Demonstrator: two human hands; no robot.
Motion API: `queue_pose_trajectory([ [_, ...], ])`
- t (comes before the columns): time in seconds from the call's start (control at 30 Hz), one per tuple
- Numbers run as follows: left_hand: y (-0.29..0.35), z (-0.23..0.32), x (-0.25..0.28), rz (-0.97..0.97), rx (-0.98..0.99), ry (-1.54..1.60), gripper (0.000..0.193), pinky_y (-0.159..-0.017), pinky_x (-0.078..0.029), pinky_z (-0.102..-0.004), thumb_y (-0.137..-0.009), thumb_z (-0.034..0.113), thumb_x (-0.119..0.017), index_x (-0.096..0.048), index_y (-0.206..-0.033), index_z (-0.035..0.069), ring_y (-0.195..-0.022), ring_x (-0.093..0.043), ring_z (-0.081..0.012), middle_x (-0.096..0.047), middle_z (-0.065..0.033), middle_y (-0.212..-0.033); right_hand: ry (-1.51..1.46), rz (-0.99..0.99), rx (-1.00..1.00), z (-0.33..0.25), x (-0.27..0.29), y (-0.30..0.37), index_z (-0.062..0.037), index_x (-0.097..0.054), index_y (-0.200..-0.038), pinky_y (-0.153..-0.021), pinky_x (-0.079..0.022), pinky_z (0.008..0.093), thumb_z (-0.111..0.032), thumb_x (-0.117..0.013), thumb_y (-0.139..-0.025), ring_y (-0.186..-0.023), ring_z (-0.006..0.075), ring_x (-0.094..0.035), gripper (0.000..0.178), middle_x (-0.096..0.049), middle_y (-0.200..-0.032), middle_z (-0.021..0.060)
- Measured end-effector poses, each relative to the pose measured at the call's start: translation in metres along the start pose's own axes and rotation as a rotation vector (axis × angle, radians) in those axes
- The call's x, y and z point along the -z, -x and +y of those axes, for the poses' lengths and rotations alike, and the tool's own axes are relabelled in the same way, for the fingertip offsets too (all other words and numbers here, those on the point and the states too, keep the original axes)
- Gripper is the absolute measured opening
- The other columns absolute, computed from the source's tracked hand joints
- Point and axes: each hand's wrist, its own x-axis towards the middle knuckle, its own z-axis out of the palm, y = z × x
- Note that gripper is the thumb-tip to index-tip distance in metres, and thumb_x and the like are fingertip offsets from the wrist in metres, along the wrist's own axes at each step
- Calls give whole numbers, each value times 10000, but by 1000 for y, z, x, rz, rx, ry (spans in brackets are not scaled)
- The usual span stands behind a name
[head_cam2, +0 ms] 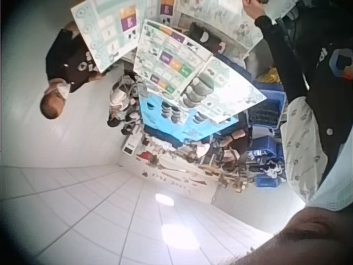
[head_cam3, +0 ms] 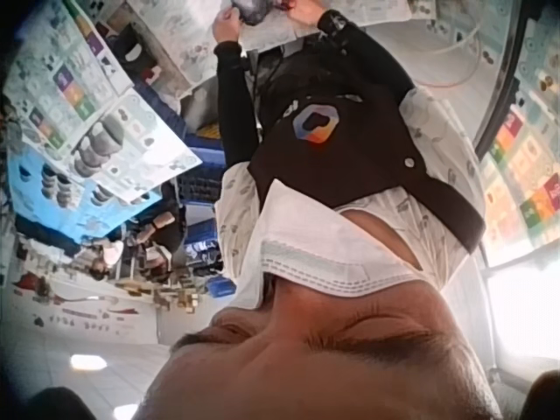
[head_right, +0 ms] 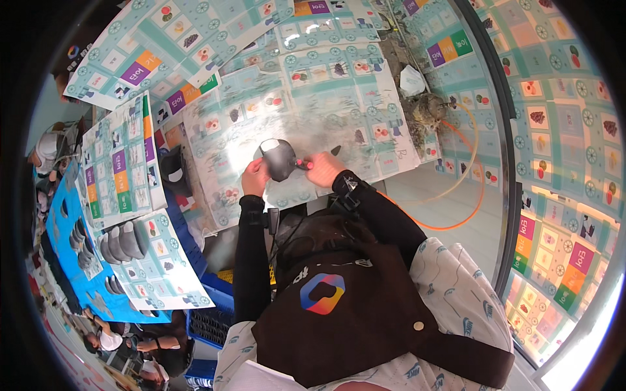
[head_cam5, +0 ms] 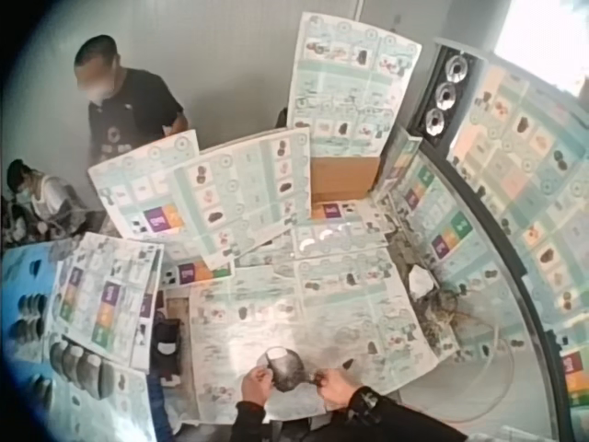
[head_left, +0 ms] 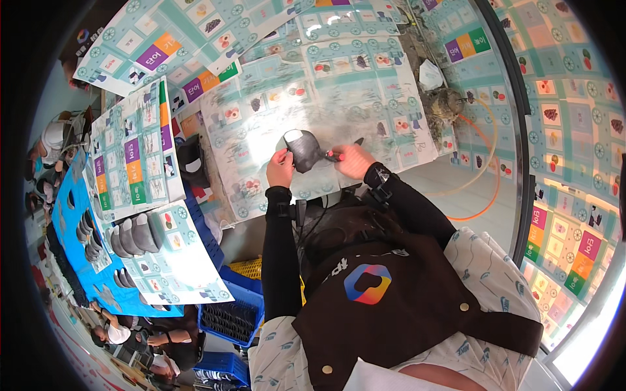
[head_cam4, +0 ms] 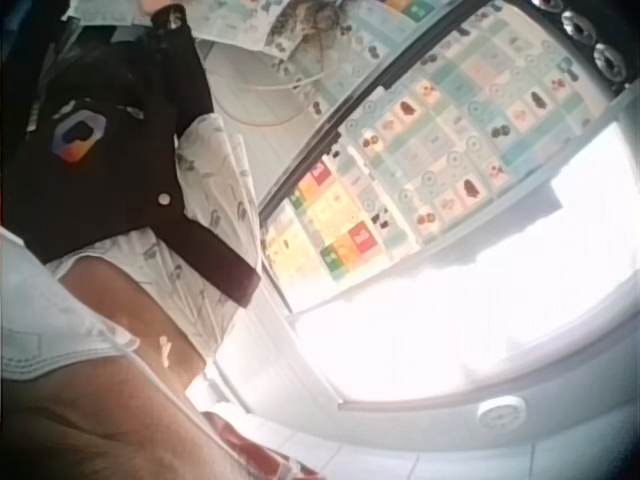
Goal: Organizing shoe upper components and using a heat gun on them at a workstation.
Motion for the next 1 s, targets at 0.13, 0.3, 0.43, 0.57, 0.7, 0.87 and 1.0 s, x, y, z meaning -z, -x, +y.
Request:
queue_pose_trajectory([
  [0.13, 1, 2, -3, 13, -28, -29, 408, -678, -556, -282, -920, 262, -694, -621, -1186, -39, -815, -670, -151, -705, -126, -979, 112, 200, 55, -9, 16, -4, -79, -673, -974, -777, -514, 510, -172, -501, -835, -874, 441, -633, 240, -659, -865, 255],
  [0.3, 0, 1, -4, 79, -47, -140, 458, -651, -544, -297, -880, 347, -730, -657, -1132, -28, -782, -685, -181, -720, -143, -957, 92, 180, 54, 0, 9, 4, -73, -664, -937, -753, -514, 515, -182, -515, -830, -842, 448, -634, 213, -662, -831, 238],
  [0.43, -4, -2, -4, 84, -70, -171, 466, -701, -535, -312, -857, 357, -746, -660, -1110, -25, -815, -697, -202, -726, -150, -951, 97, 34, -2, 0, 3, 10, -66, -666, -953, -769, -508, 509, -194, -528, -826, -864, 444, -631, 227, -662, -850, 241],
  [0.57, -5, -4, -5, 99, -74, -219, 448, -756, -526, -327, -846, 342, -754, -663, -1096, -18, -855, -706, -224, -730, -153, -955, -19, 155, 88, -4, 3, 7, -66, -661, -955, -763, -509, 504, -189, -533, -818, -860, 453, -625, 225, -656, -850, 247],
  [0.7, -6, -3, -6, 112, -88, -247, 434, -751, -524, -324, -846, 336, -753, -666, -1090, -12, -855, -705, -221, -731, -150, -949, 46, 178, 59, -7, 13, -4, -63, -665, -1023, -790, -516, 486, -181, -544, -792, -899, 443, -626, 286, -660, -889, 254],
  [0.87, -8, -8, -3, 82, -115, -254, 406, -635, -546, -275, -879, 254, -744, -628, -1141, -33, -751, -667, -138, -722, -124, -947, 0, 150, 60, -10, 13, 0, -50, -663, -1024, -818, -518, 479, -198, -558, -785, -920, 433, -633, 300, -673, -930, 243],
  [1.0, -7, -6, -5, 85, -114, -249, 404, -636, -546, -276, -881, 256, -743, -627, -1138, -33, -754, -668, -142, -721, -125, -946, -1, 148, 34, -13, 14, 1, -49, -659, -1019, -822, -516, 481, -200, -554, -790, -920, 435, -633, 294, -674, -933, 239],
])
